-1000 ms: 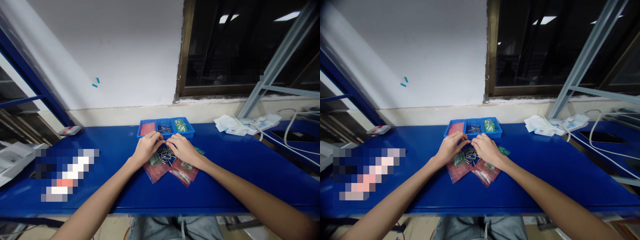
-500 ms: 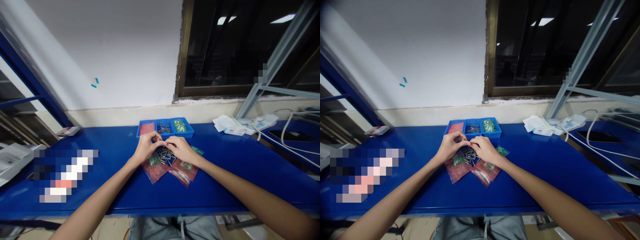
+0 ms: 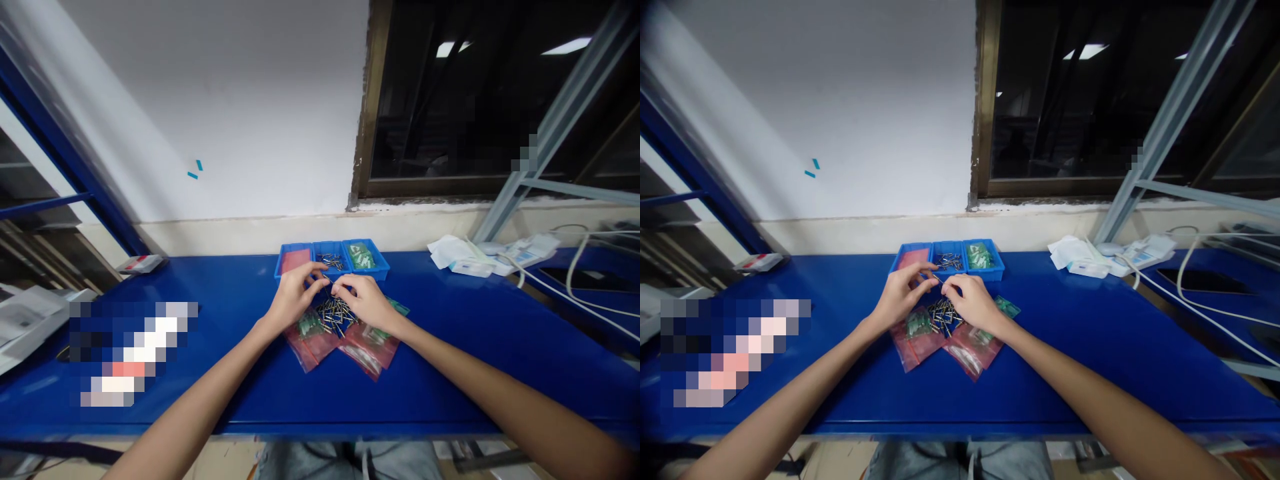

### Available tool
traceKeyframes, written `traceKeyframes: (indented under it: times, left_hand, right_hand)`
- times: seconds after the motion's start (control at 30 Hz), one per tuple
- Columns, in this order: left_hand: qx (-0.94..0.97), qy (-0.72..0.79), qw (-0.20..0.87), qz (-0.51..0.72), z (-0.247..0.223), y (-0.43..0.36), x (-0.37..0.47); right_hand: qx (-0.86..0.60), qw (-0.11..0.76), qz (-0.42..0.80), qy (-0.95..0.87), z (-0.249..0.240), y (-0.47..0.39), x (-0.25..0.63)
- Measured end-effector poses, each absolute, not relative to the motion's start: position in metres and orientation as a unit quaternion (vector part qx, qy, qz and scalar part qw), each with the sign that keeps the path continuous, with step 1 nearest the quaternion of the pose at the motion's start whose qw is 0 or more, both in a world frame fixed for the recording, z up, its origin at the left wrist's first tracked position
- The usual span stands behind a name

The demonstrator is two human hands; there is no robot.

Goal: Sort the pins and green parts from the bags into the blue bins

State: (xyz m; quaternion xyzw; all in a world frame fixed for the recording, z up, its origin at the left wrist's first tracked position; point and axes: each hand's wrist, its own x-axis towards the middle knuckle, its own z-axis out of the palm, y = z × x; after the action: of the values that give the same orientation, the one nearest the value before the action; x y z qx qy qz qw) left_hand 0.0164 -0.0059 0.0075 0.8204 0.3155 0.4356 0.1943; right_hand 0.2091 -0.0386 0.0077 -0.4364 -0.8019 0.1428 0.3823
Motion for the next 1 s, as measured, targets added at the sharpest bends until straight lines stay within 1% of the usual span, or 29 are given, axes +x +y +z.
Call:
traceKeyframes:
  times: [0.07,0.13,0.33,0.6,0.8,1.0]
  left_hand:
    - [0.849,0.298,0.128,0.417,0.0066,-0.008,0.0164]
    - [0.863,0.289,0.09,0.404,0.0062,-0.0099,0.0163]
    - [0.87,0.302,0.052,0.386,0.0049,-0.0103,0.0157]
    - [0.887,0.299,0.004,0.352,0.0019,-0.0111,0.016]
    - [0.887,0.28,0.033,0.366,0.0009,-0.0088,0.0154]
    - [0.879,0.273,0.068,0.384,0.002,-0.0069,0.0167]
  right_hand:
    - [-0.439,0.381,0.134,-0.803,0.0064,-0.0386,0.2091]
    - [-0.44,0.371,0.116,-0.81,0.006,-0.0398,0.2088]
    - [-0.413,0.358,0.064,-0.835,0.0097,-0.0474,0.2062]
    - [-0.423,0.365,0.072,-0.826,0.0099,-0.045,0.2078]
    - [-0.43,0.373,0.103,-0.816,0.0134,-0.0444,0.2071]
    - [-0.416,0.407,0.208,-0.786,0.0147,-0.0393,0.2117]
